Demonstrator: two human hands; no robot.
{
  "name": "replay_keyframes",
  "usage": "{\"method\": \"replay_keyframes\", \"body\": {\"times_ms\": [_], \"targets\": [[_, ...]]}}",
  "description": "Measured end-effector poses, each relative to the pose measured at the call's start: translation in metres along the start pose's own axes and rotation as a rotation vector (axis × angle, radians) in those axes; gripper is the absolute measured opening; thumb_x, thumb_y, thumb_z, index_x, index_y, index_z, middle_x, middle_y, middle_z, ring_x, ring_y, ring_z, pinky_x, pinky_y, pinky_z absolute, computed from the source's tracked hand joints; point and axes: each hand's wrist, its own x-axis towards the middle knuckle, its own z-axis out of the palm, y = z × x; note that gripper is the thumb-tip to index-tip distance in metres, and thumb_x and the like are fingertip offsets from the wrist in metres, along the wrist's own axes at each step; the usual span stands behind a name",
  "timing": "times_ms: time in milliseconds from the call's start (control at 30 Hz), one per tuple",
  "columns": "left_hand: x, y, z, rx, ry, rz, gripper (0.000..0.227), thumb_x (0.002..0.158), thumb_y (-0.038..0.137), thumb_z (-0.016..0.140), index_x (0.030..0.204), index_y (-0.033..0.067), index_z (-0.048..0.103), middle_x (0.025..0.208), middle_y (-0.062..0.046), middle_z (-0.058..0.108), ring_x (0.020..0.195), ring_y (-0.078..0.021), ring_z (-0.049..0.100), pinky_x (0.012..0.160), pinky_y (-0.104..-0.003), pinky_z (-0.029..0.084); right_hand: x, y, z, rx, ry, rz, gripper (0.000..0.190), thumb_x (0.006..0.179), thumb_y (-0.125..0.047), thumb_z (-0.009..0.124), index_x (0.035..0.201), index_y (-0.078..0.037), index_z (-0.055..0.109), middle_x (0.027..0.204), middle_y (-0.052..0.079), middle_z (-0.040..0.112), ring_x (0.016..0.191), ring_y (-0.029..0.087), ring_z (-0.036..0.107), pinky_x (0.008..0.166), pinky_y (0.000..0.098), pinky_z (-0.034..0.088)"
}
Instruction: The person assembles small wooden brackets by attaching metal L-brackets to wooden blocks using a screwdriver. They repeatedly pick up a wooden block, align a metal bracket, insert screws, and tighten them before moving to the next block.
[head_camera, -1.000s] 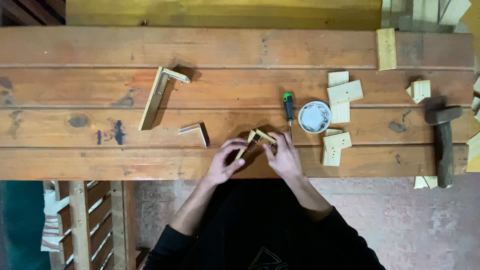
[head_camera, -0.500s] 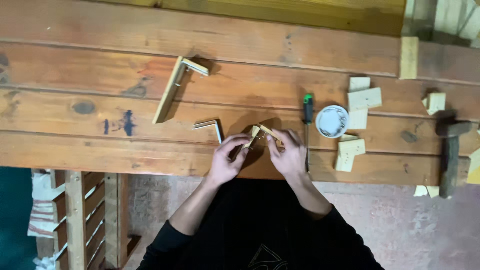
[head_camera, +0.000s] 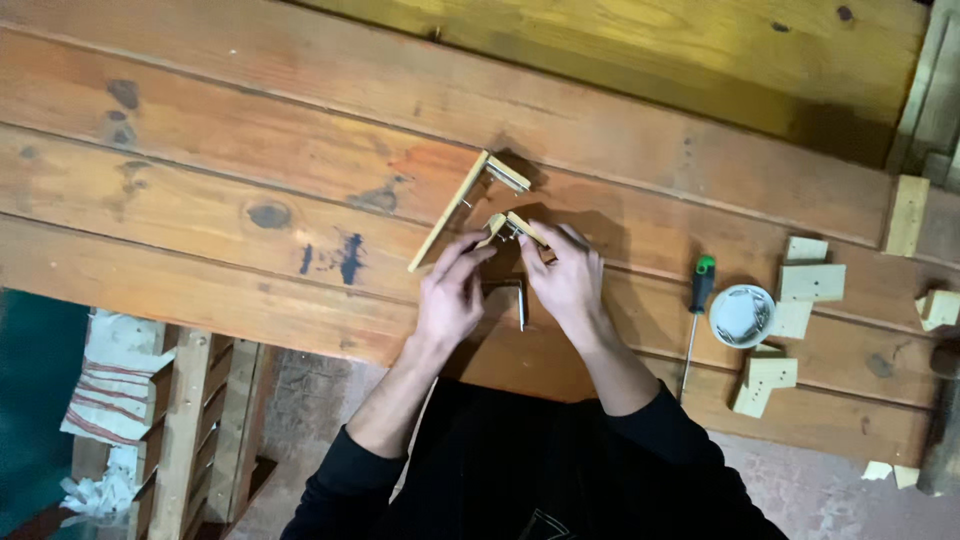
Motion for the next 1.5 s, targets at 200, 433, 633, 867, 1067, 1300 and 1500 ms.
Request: {"method": "replay_keyframes", "body": {"times_ms": [200,433,633,867,1067,1300,1500], "targets": [[0.015,-0.019,0.007,0.229,-0.011,0.05,0.044,0.097,-0.02,0.061,0.121,0.0047,0.088,0.136,-0.02,0.081,0.123,-0.0442,0.084,0.105,-0.053,0.07,0.021,-0.003,0.019,-0.06,-0.105,0.039,0.021,0.102,-0.025,0.091,0.121,-0.018,0.091,0.099,0.014,0.085,0.091,0.047,0.083,0.076,0.0668,0.066],[0.027,-0.001,0.002,0.418,0.087,0.199,0.035,0.102,-0.007,0.065,0.123,0.01,0.087,0.141,-0.014,0.079,0.135,-0.0378,0.08,0.11,-0.048,0.067,0.019,0.004,0.033,-0.121,-0.139,0.164,0.023,0.104,-0.035,0.089,0.123,-0.025,0.081,0.1,0.01,0.083,0.098,0.04,0.085,0.084,0.0619,0.068],[0.001,0.017,0.005,0.337,0.091,0.222,0.05,0.095,-0.004,0.073,0.142,0.0085,0.084,0.163,-0.022,0.072,0.155,-0.0454,0.067,0.131,-0.059,0.051,0.01,-0.024,-0.015,-0.072,-0.098,-0.026,0.04,0.108,-0.026,0.089,0.14,-0.008,0.074,0.119,0.022,0.081,0.109,0.044,0.084,0.088,0.0594,0.07],[-0.041,0.046,0.051,0.095,-0.135,0.26,0.045,0.109,0.018,0.074,0.154,0.0081,0.078,0.164,-0.023,0.072,0.154,-0.0482,0.067,0.13,-0.065,0.051,-0.072,0.037,-0.054,-0.128,-0.032,-0.16,0.044,0.096,-0.023,0.092,0.136,-0.018,0.076,0.142,0.005,0.081,0.125,0.035,0.079,0.098,0.0512,0.061],[-0.069,0.079,0.116,0.127,-0.365,0.237,0.073,0.112,0.045,0.075,0.173,0.0085,0.061,0.176,-0.025,0.059,0.168,-0.0512,0.048,0.139,-0.073,0.026,-0.127,0.081,-0.119,-0.107,-0.025,-0.111,0.043,0.103,-0.028,0.088,0.142,-0.014,0.075,0.151,0.009,0.078,0.142,0.037,0.074,0.107,0.0535,0.058],[-0.101,0.132,0.203,0.261,-0.51,0.212,0.096,0.096,0.063,0.088,0.176,0.0182,0.059,0.179,-0.019,0.056,0.174,-0.0473,0.039,0.14,-0.079,0.009,-0.177,0.145,-0.202,-0.115,0.052,0.043,0.039,0.106,-0.033,0.088,0.14,-0.019,0.075,0.154,0.004,0.078,0.143,0.034,0.074,0.109,0.0514,0.055],[-0.138,0.166,0.291,0.216,-0.474,0.315,0.076,0.094,0.052,0.093,0.16,0.0209,0.074,0.159,-0.005,0.074,0.164,-0.0315,0.056,0.143,-0.074,0.011,-0.209,0.193,-0.269,-0.195,0.098,0.103,0.044,0.099,-0.026,0.093,0.138,-0.018,0.074,0.149,0.004,0.079,0.135,0.034,0.077,0.103,0.0518,0.056]]}}
